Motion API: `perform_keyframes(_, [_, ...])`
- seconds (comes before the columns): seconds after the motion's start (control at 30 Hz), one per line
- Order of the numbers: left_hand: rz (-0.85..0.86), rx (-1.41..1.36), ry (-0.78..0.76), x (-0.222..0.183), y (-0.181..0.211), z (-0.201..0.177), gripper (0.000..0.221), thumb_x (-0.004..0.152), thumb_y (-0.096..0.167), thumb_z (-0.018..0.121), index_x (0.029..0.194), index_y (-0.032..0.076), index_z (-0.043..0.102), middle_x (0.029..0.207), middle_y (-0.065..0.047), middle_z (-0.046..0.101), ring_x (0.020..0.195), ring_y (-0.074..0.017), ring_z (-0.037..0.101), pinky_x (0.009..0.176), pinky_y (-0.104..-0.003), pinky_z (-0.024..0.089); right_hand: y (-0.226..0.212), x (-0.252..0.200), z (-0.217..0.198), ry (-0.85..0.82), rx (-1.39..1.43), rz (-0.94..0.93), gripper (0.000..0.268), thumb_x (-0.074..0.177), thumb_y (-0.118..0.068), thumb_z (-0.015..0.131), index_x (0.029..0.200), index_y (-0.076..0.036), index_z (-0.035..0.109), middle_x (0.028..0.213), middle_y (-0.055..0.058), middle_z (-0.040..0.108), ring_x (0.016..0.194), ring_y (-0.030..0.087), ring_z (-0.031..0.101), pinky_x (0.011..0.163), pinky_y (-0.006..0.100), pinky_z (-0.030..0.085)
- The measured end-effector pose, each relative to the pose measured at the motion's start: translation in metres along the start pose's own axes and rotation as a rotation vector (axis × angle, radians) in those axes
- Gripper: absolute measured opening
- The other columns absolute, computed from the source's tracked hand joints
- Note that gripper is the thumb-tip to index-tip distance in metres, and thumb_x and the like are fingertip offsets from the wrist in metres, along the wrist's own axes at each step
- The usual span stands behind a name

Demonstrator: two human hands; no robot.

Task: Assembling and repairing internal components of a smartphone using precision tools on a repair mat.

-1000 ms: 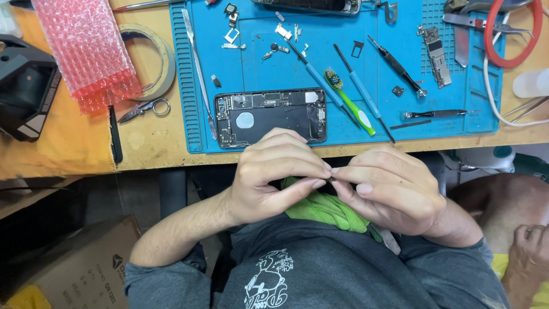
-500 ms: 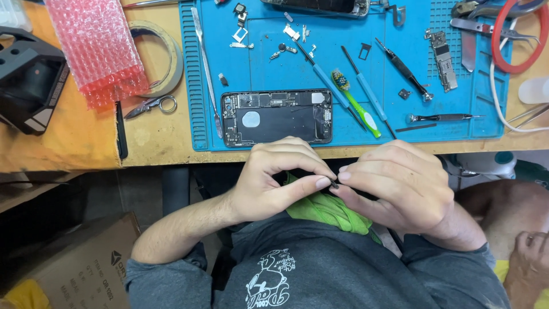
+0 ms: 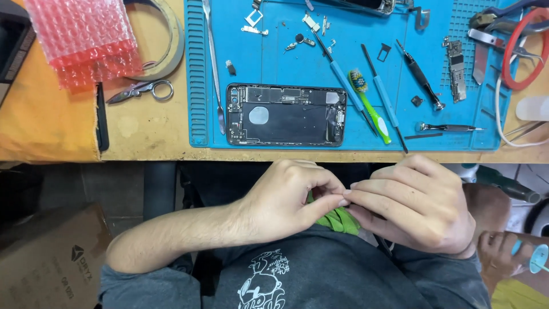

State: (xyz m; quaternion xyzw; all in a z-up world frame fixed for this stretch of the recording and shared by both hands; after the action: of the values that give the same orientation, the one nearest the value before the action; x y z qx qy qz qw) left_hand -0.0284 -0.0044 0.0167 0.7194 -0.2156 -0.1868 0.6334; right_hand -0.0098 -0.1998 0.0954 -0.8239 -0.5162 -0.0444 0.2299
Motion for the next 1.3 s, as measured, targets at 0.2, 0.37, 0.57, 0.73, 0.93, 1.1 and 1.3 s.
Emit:
perform_keyframes(0.2, [-0.164, -0.164, 0.02, 0.001, -0.004, -0.003, 0.016, 0.103, 0.026, 0.076, 0.105, 0.014, 0.086, 0.091, 0.005, 0.087, 0.079, -0.006, 0.079, 0.071, -0.024, 0.062, 0.009, 0.01, 0.01, 0.069, -0.016, 0.061, 0.022, 0.102, -0.026, 0.079, 0.091, -0.007, 0.079, 0.088, 0.006, 0.082, 0.075, 0.022, 0.076, 0.067, 0.034, 0.049])
perform_keyframes(0.37, [0.012, 0.066, 0.188, -0.002, 0.0, -0.014, 0.017, 0.106, 0.016, 0.073, 0.116, 0.005, 0.083, 0.096, -0.005, 0.086, 0.084, -0.0183, 0.079, 0.075, -0.034, 0.064, 0.024, 0.009, 0.009, 0.046, -0.019, 0.13, 0.018, 0.099, -0.021, 0.085, 0.094, -0.004, 0.082, 0.09, 0.008, 0.083, 0.079, 0.023, 0.079, 0.07, 0.036, 0.05])
perform_keyframes(0.57, [0.554, 1.236, 0.411, 0.01, 0.008, -0.035, 0.021, 0.117, 0.008, 0.062, 0.103, 0.009, 0.077, 0.097, -0.005, 0.063, 0.093, -0.0199, 0.059, 0.079, -0.035, 0.046, 0.047, 0.005, 0.015, -0.031, -0.023, 0.296, 0.017, 0.103, -0.021, 0.088, 0.103, -0.005, 0.083, 0.097, 0.008, 0.084, 0.086, 0.023, 0.077, 0.076, 0.036, 0.048])
perform_keyframes(0.73, [0.642, 1.256, 0.272, 0.017, -0.009, -0.036, 0.025, 0.117, 0.015, 0.062, 0.117, 0.006, 0.085, 0.121, -0.012, 0.079, 0.124, -0.0251, 0.071, 0.107, -0.043, 0.059, 0.055, 0.004, 0.019, -0.062, -0.015, 0.331, 0.015, 0.105, -0.02, 0.088, 0.106, -0.005, 0.084, 0.099, 0.009, 0.083, 0.088, 0.025, 0.077, 0.077, 0.038, 0.048])
perform_keyframes(0.93, [0.676, 1.28, 0.221, 0.02, -0.014, -0.037, 0.025, 0.117, 0.015, 0.061, 0.116, 0.008, 0.085, 0.123, -0.011, 0.08, 0.125, -0.0264, 0.071, 0.109, -0.045, 0.058, 0.06, 0.003, 0.022, -0.045, -0.001, 0.338, 0.018, 0.105, -0.022, 0.088, 0.107, -0.004, 0.085, 0.097, 0.01, 0.082, 0.084, 0.024, 0.075, 0.073, 0.037, 0.047])
perform_keyframes(1.1, [0.691, 1.286, 0.249, 0.024, -0.011, -0.041, 0.018, 0.118, 0.014, 0.065, 0.126, 0.008, 0.08, 0.119, -0.009, 0.077, 0.117, -0.0229, 0.071, 0.107, -0.042, 0.06, 0.061, 0.0, 0.02, -0.051, -0.001, 0.306, 0.017, 0.104, -0.021, 0.088, 0.108, -0.005, 0.085, 0.101, 0.01, 0.083, 0.085, 0.025, 0.075, 0.075, 0.038, 0.05])
perform_keyframes(1.3, [0.654, 1.307, 0.18, 0.027, -0.008, -0.043, 0.027, 0.12, 0.017, 0.059, 0.132, 0.006, 0.079, 0.133, -0.013, 0.077, 0.129, -0.0248, 0.07, 0.108, -0.044, 0.061, 0.063, 0.001, 0.019, -0.06, -0.008, 0.262, 0.014, 0.104, -0.02, 0.088, 0.106, -0.007, 0.086, 0.105, 0.01, 0.085, 0.091, 0.027, 0.077, 0.075, 0.037, 0.049])
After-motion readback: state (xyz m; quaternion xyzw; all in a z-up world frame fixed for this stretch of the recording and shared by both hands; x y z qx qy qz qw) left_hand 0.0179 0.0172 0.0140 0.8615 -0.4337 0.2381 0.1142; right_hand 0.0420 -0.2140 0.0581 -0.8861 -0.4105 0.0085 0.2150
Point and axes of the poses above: each hand's wrist, its own x-axis towards the middle knuckle, its own z-axis out of the palm, y = z × x, the point moved 3 cm from there along x, towards the middle knuckle
